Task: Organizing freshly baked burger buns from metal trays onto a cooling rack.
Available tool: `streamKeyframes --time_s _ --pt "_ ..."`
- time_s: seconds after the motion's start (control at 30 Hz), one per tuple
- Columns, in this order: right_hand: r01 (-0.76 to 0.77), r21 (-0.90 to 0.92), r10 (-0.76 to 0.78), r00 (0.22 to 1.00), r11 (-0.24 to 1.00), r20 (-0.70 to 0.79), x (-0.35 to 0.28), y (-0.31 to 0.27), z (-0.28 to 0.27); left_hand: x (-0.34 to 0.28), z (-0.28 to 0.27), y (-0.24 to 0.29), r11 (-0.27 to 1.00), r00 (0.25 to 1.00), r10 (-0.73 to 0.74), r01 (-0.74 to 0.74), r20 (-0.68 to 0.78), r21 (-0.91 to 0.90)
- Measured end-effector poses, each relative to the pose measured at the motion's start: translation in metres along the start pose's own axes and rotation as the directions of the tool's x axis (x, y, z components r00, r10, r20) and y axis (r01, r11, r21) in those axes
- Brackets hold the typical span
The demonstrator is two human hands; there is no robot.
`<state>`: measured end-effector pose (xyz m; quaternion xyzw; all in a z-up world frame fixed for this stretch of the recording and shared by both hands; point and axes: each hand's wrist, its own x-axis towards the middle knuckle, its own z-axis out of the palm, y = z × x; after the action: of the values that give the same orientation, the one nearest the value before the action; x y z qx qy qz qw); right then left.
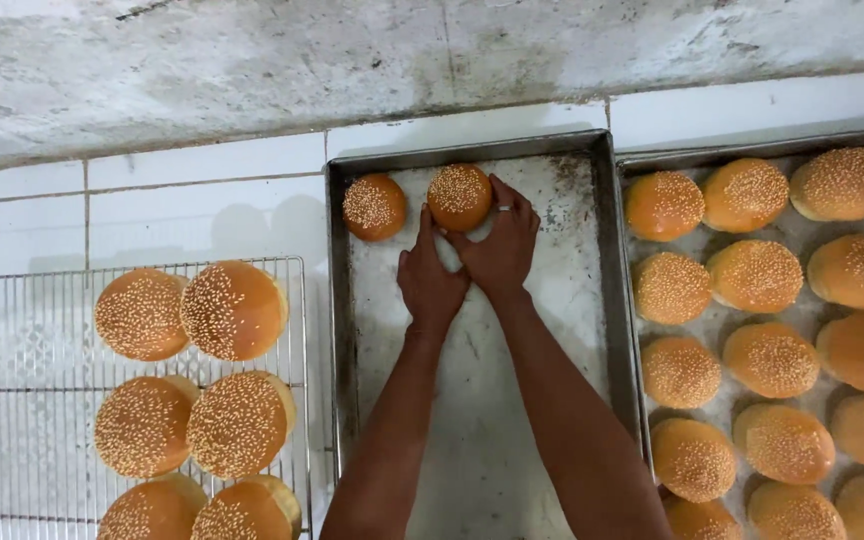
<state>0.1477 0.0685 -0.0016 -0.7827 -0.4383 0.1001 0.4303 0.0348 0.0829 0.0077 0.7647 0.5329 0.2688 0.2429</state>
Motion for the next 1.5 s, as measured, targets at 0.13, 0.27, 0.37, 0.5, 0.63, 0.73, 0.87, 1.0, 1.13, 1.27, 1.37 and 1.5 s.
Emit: streamKeyframes --time_s 0.13,0.27,0.37,0.5,0.63,0.73,0.87,1.0,1.13,1.27,1.37,1.5 --pt "-0.058 -0.003 0.058 0.998 0.998 0.014 -0.001 0.000 0.000 -0.001 -0.002 0.002 0.999 0.999 -0.035 0.034 0.040 0.015" --pt "0.001 0.005 -0.001 1.000 1.000 -0.005 -0.001 0.002 0.001 0.000 -0.004 0.004 0.999 0.999 -0.026 0.026 0.023 -0.026" --pt "0.001 0.004 -0.001 1.000 1.000 0.007 -0.001 0.003 -0.001 -0.002 -0.004 0.007 0.996 0.995 -0.089 0.090 0.043 -0.016" --pt "-0.002 0.045 0.003 1.000 0.999 -0.022 -0.004 0.004 0.001 -0.003 0.000 -0.002 0.999 0.999 0.022 -0.023 -0.043 -0.026" --pt "0.005 0.118 0.003 0.998 0.993 -0.067 -0.010 0.005 -0.001 -0.008 -0.002 -0.001 0.997 0.999 -0.007 0.004 -0.036 -0.075" --pt "0.106 0.153 -0.087 0.988 0.983 -0.126 -0.013 0.005 -0.002 -0.013 -0.004 -0.003 0.994 0.999 -0.040 0.037 -0.027 -0.102" --pt "0.088 0.239 -0.063 0.992 0.967 -0.110 -0.029 0.009 -0.007 -0.022 0.003 -0.014 0.990 0.998 -0.046 0.040 -0.034 -0.138" --pt "0.008 0.353 0.020 0.997 0.936 -0.075 -0.062 0.000 -0.031 -0.065 -0.019 0.009 0.989 0.993 0.056 -0.070 -0.108 -0.130" --pt "-0.205 0.385 0.205 0.978 0.900 0.042 -0.102 -0.034 -0.073 -0.094 -0.019 0.025 0.977 0.967 0.147 -0.174 -0.207 -0.124" --pt "-0.135 0.371 0.150 0.989 0.919 -0.012 -0.137 -0.058 -0.107 -0.131 -0.048 0.043 0.962 0.956 0.167 -0.212 -0.240 -0.174" --pt "-0.115 0.385 0.148 0.987 0.916 -0.058 -0.156 -0.082 -0.131 -0.153 -0.068 0.058 0.944 0.958 0.112 -0.186 -0.264 -0.274" --pt "-0.139 0.394 0.186 0.979 0.909 -0.085 -0.190 -0.117 -0.172 -0.188 -0.097 0.079 0.894 0.978 0.055 -0.138 -0.201 -0.426"
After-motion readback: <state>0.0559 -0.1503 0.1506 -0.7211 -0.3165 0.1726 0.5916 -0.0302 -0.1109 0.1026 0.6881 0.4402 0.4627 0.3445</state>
